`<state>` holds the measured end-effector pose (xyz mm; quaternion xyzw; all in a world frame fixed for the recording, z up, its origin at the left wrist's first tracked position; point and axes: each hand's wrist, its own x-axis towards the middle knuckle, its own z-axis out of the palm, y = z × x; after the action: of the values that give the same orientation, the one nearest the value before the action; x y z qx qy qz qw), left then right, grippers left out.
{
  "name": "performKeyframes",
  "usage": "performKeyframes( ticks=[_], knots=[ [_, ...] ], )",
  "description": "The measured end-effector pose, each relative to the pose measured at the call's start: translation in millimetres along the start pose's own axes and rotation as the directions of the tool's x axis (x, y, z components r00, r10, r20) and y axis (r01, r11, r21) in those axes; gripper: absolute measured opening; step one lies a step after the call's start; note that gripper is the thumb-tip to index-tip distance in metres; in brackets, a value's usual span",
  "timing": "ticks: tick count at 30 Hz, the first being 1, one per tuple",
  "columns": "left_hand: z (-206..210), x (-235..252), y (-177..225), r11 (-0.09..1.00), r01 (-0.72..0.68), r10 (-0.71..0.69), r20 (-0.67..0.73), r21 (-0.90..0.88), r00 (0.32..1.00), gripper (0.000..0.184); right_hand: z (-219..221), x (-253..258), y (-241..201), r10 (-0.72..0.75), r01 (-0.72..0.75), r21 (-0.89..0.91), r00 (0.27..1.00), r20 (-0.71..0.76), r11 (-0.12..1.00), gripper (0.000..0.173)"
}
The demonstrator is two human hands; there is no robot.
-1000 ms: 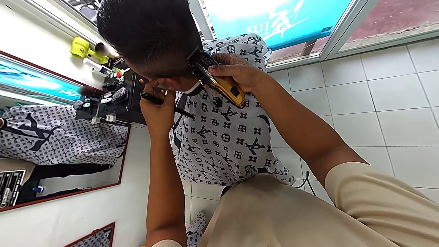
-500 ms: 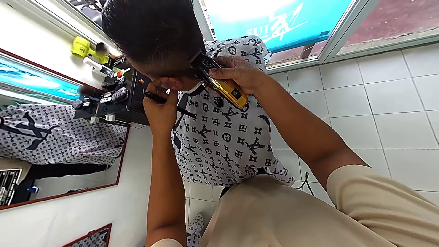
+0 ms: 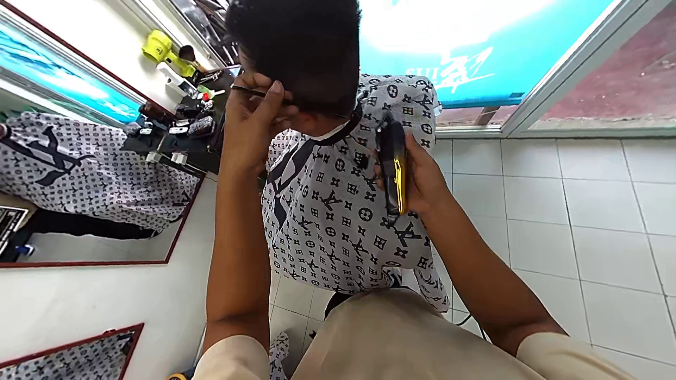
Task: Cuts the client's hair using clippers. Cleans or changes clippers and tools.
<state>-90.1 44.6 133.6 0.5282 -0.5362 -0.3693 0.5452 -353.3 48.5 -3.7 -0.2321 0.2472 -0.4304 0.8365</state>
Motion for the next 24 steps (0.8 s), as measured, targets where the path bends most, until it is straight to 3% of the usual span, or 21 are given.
performKeyframes(
  ticks=[3, 6, 10, 16, 20, 22, 24],
  knots=[
    [-19, 10, -1, 0.992, -0.027, 0.028, -0.001, -0.121, 1.0, 0.008, -6, -14, 10, -0.037, 0.041, -0.096, 0.998, 0.043, 0.995, 0.046],
    [-36, 17, 1, 0.986, -0.009, 0.013, 0.024, -0.166, 1.0, 0.011, -2, -19, 15, -0.116, 0.125, -0.2, 0.992, 0.057, 0.972, 0.051],
    [-57, 30, -9, 0.931, 0.061, -0.093, -0.073, -0.359, 0.993, 0.023, 15, -26, 23, -0.189, 0.196, -0.369, 0.98, 0.056, 0.908, 0.054],
    [-84, 56, -40, 0.843, 0.155, -0.138, 0.071, -0.515, 0.988, 0.025, 48, -32, 40, -0.303, 0.271, -0.537, 0.953, 0.031, 0.799, 0.046],
    [-95, 54, -62, 0.826, 0.167, -0.097, 0.157, -0.538, 0.983, 0.015, 74, -31, 61, -0.303, 0.232, -0.589, 0.953, -0.024, 0.774, 0.053],
    [-93, 32, -74, 0.712, 0.165, -0.015, 0.221, -0.682, 0.975, 0.021, 87, -34, 76, -0.301, 0.207, -0.68, 0.953, -0.021, 0.703, 0.051],
    [-82, 2, -86, 0.486, 0.224, 0.058, 0.287, -0.845, 0.956, 0.035, 105, -35, 91, -0.267, 0.153, -0.8, 0.964, -0.01, 0.58, 0.053]
  ],
)
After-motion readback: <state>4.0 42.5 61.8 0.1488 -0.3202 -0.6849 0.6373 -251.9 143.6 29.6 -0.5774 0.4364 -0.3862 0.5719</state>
